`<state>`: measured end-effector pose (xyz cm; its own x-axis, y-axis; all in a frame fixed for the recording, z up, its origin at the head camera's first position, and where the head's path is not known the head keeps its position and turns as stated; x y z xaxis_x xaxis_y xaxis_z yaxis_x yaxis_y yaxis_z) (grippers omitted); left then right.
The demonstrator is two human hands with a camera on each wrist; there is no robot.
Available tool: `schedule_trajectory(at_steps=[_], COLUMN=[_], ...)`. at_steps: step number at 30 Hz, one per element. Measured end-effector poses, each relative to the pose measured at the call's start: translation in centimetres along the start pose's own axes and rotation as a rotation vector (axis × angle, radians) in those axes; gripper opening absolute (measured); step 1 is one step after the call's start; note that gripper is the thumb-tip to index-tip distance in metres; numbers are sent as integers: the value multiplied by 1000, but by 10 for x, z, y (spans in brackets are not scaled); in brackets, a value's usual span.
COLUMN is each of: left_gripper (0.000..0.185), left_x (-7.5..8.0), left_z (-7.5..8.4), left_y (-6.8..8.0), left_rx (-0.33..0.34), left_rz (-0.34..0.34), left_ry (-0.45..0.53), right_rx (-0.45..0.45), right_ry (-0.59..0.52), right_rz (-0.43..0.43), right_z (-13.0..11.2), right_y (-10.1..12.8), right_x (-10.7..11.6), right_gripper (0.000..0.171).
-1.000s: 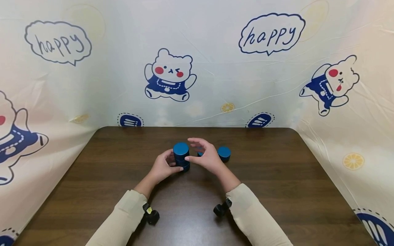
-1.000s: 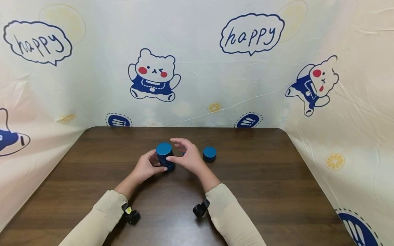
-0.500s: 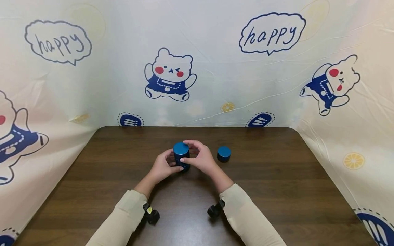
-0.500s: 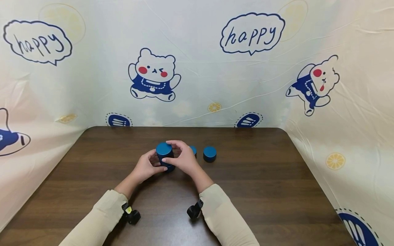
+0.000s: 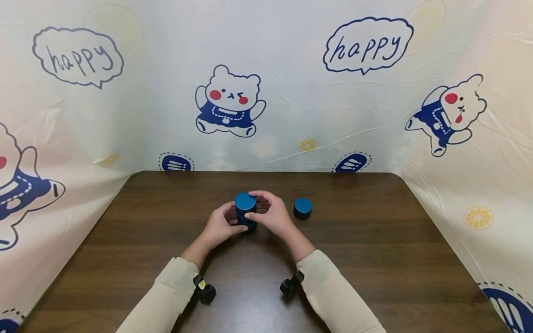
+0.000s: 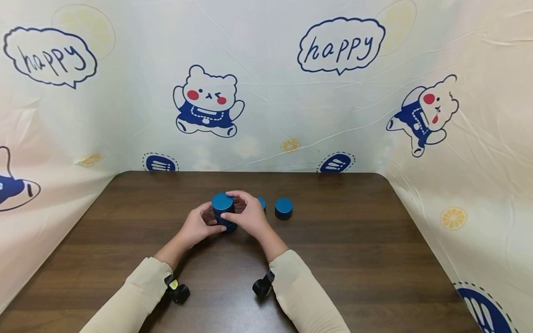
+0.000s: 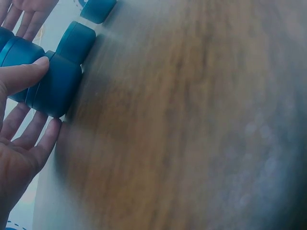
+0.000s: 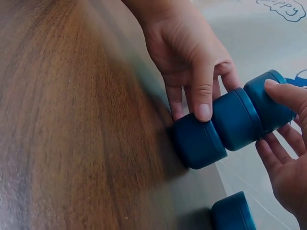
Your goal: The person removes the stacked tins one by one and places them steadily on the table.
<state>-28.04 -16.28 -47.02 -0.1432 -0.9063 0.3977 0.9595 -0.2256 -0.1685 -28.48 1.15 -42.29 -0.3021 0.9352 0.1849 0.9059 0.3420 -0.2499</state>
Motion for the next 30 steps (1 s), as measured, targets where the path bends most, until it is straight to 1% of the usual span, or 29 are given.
schedule_trajectory(at_steps=[10,20,23,30], left_gripper=[69,68,67,67], left_x=[-1,0,0,0], left_z=[0,0,0,-1], left_y=[0,0,0,0], left_rx=[11,22,25,24], left_rz=[-1,-2,-2,-4], left_ry=[-16,-68,-64,-69], right_rx=[12,-17,-16,-36], right_ry=[-40,-51,-66,-50], right_rz=[38,52,55,49], right_z=[2,2,2,-33], right_y=[3,8,10,24], right_x=[7,16,19,24], right_gripper=[51,52,54,51])
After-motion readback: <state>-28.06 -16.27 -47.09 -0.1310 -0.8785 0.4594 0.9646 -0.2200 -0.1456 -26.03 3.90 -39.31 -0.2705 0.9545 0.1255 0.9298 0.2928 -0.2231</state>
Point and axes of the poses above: each hand's wrist, its own y-axis away from the middle knuckle, its own x-axis out of the back of the hand, z = x × y, the point moved 5 cm from there along -y, towards the middle knuckle, and after that the axes turned 4 degrees about -y, right-handed, at the moved point
